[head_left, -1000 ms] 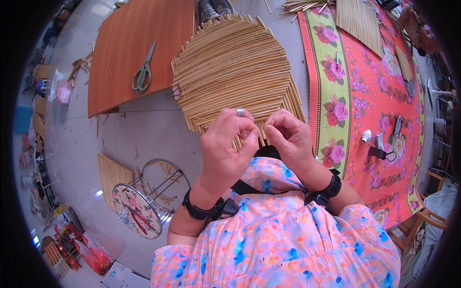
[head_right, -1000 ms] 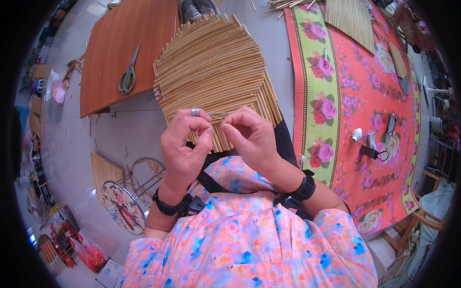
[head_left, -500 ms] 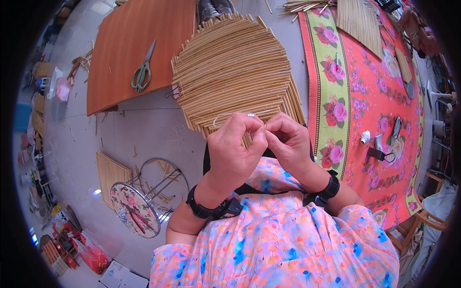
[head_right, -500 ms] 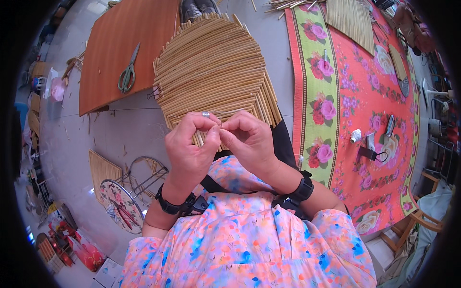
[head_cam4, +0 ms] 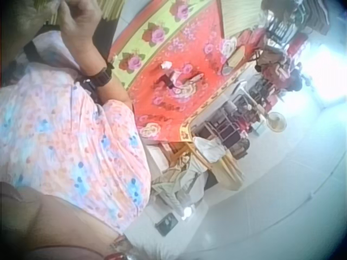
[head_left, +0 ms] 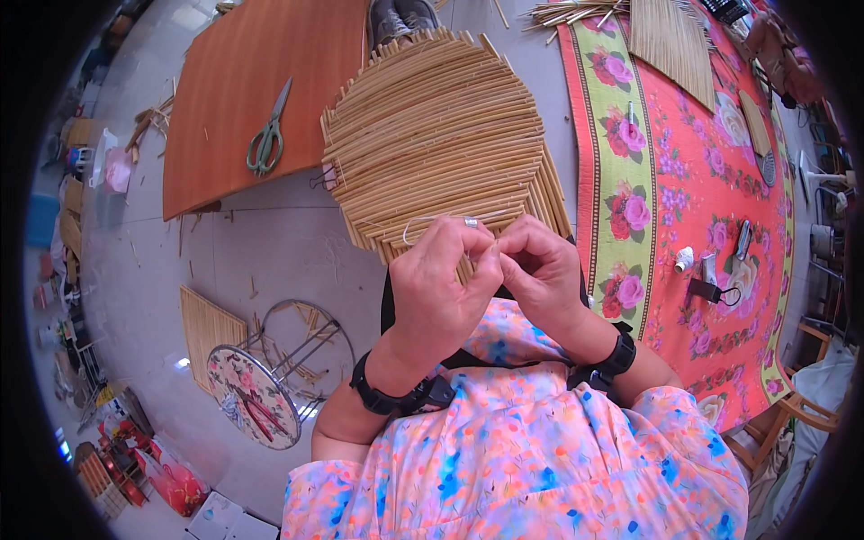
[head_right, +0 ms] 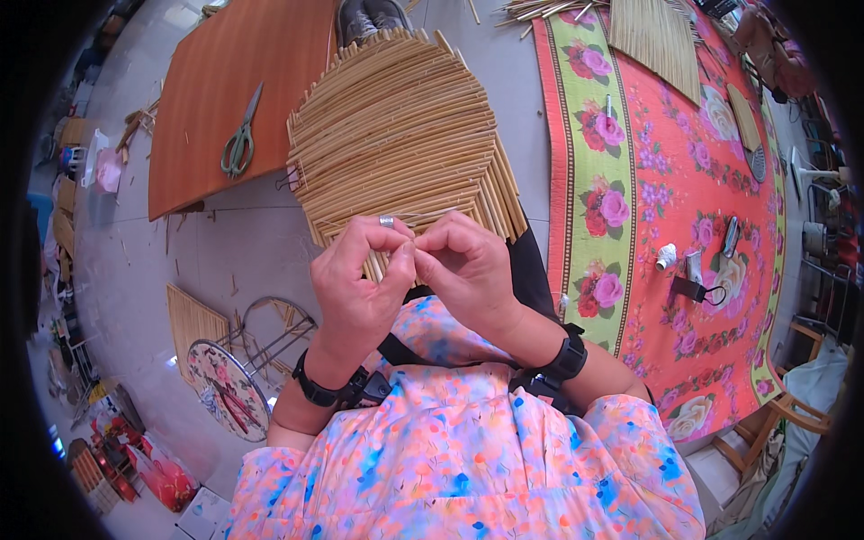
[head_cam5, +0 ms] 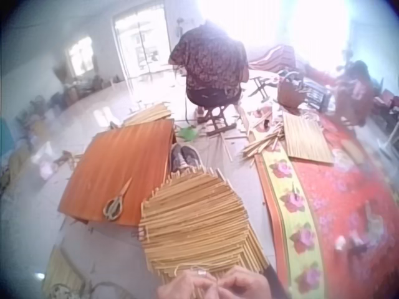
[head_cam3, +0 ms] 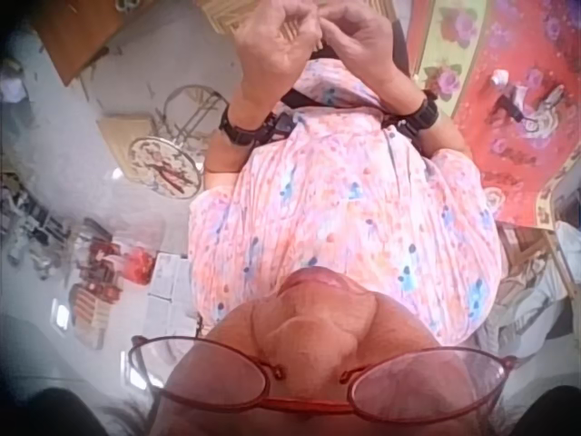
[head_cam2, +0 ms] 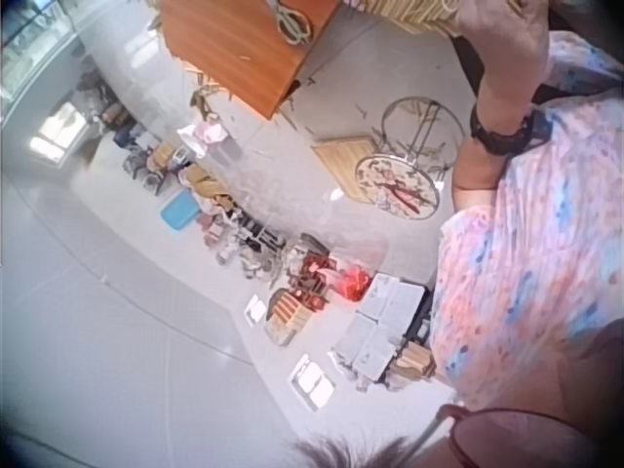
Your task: The person weaves a round bamboo basket by threading a white string through the vertical bamboo slats. They pull the string tight to secure the weave and occasionally use a marker to make a small mark on the basket.
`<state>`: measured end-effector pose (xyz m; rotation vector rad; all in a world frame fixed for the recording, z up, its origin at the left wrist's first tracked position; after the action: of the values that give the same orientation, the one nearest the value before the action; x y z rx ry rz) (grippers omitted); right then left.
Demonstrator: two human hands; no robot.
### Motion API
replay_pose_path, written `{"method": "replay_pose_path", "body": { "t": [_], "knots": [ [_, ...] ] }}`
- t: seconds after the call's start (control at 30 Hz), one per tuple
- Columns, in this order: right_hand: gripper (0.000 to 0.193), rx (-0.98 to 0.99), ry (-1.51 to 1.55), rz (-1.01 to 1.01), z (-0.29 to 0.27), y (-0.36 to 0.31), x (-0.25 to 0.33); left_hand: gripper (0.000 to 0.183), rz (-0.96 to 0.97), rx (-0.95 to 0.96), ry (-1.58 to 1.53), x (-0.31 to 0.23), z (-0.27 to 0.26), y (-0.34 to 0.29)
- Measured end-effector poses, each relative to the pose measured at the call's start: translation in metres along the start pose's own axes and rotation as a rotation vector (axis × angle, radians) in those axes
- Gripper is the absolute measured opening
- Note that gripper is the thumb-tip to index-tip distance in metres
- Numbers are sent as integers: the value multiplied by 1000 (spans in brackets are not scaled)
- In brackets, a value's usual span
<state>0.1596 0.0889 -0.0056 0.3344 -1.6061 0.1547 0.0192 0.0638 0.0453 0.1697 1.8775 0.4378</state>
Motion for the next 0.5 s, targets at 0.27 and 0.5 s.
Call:
{"method": "replay_pose_path", "body": {
  "t": [0.27, 0.5],
  "knots": [
    [6, -7, 3, 9, 0, -1, 1, 12, -5, -12, -22, 1, 0, -1],
    [6, -3, 1, 16, -1, -1, 2, 12, 6, -12, -10, -2, 0, 0]
  ]
}}
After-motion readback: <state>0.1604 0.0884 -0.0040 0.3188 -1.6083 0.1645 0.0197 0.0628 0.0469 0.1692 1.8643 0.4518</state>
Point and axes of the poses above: each hand's wrist, its own y-axis towards the middle knuckle, its own z-axis out of the palm, x = y × z, the point moved 4 cm from there along y, towards the middle knuckle, and after that the axes turned 9 degrees about -y, right-handed, at the moved point
